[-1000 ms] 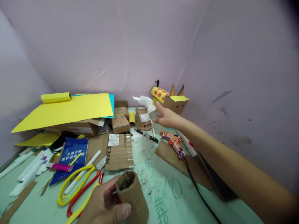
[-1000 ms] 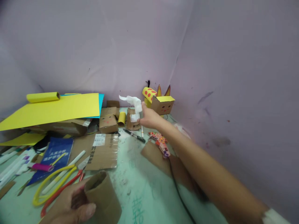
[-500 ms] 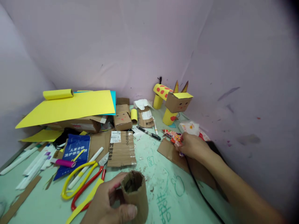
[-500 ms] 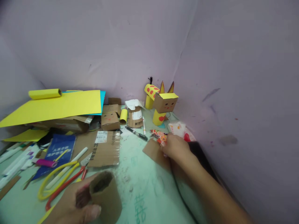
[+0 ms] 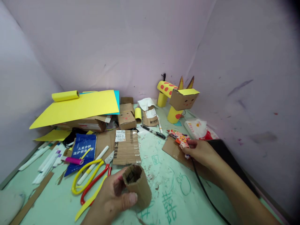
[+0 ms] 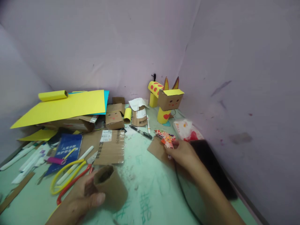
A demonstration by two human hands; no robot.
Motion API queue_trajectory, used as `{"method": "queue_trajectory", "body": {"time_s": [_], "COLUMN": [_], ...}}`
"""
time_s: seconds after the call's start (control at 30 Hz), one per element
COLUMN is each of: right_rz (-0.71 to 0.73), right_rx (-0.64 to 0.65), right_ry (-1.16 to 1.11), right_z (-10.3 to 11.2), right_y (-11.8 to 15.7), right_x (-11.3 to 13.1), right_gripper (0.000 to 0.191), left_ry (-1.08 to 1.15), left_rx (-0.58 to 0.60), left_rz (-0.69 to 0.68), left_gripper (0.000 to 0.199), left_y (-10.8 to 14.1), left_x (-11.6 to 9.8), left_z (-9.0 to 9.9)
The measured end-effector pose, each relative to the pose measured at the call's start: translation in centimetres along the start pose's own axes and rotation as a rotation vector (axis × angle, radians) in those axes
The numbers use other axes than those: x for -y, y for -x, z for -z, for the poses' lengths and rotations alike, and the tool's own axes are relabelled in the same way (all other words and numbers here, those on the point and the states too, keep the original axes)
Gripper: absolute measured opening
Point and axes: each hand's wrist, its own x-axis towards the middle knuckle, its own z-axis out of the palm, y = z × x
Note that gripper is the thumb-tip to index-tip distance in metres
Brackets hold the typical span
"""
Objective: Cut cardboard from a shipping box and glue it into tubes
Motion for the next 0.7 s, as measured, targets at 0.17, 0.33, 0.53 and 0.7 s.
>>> {"method": "queue_trajectory", "body": {"time_s": [0.17,0.33,0.53,0.7], "right_rz": [-0.082,-0.067,0.149,0.214], "right_rx": [0.104,0.209,0.227,0.029], "right_ry": [-0.276,-0.639,-0.836,-0.795], "right_z": [0.1,0.8,-0.1,-1.2], "right_y": [0.6,2.9,4.8,4.6], "right_x": [0.6,2.0,2.5,1.6], "right_gripper": [0.010,0.013,0.045,0.041], "left_ry": [0.022,-0.030,-0.071,-0.084], "left_rx": [0.034,0.014,-0.031,-0.010], "left_rz": [-0.025,-0.058,-0.069,-0.050], "left_gripper": [0.058,0.058,0.062,0.059], "left_y": [0.2,0.1,-0.2,-0.5], "left_x": [0.8,0.8,0.9,1.2], "left_z": [0.2,-0.2,-0.3,0.0]}}
